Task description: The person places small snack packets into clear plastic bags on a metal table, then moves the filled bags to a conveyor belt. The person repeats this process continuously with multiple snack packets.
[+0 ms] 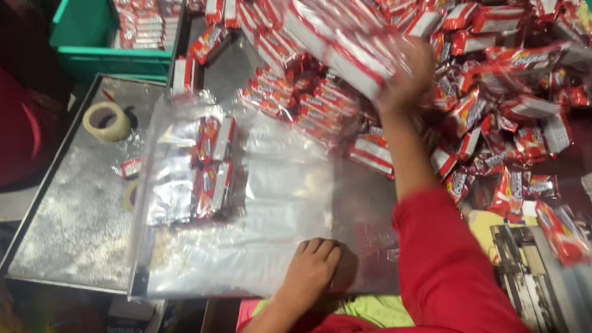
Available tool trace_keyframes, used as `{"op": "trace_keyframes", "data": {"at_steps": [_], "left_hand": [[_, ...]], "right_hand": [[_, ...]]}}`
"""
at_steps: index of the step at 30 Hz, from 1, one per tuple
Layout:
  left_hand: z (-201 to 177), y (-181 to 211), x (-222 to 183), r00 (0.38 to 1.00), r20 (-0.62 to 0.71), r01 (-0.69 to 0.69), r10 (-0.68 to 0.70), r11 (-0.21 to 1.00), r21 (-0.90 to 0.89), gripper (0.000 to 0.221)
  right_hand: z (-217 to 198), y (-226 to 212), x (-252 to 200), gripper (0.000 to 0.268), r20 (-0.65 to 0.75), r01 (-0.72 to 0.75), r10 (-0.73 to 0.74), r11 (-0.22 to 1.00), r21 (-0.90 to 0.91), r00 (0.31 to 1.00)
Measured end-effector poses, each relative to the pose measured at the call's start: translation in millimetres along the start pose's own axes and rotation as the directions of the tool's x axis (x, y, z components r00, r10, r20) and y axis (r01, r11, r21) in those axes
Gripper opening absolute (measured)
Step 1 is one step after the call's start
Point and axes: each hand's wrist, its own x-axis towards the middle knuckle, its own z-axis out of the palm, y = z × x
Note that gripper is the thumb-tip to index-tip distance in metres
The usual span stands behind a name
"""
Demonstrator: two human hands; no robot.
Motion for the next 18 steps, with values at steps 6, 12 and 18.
{"op": "trace_keyframes", "data": {"at_steps": [6,12,18], "left_hand": [[-20,-10,-6,0.998,-0.057,-0.002,0.006,0.998,0.067,0.041],[-9,-10,3,0.985,0.127,0.111,-0.113,0.993,0.026,0.057],[-9,-14,27,0.999,-0.041,0.007,-0.002,0.990,0.141,0.037]], "right_hand": [[69,28,44,0.029,0.707,-0.343,0.296,0.936,-0.079,0.643],[-150,-59,-22,0.034,0.705,-0.603,0.264,0.745,0.285,0.658],[-346,-133,-151,0.024,0.538,-0.862,0.747,0.503,-0.070,0.392]]}}
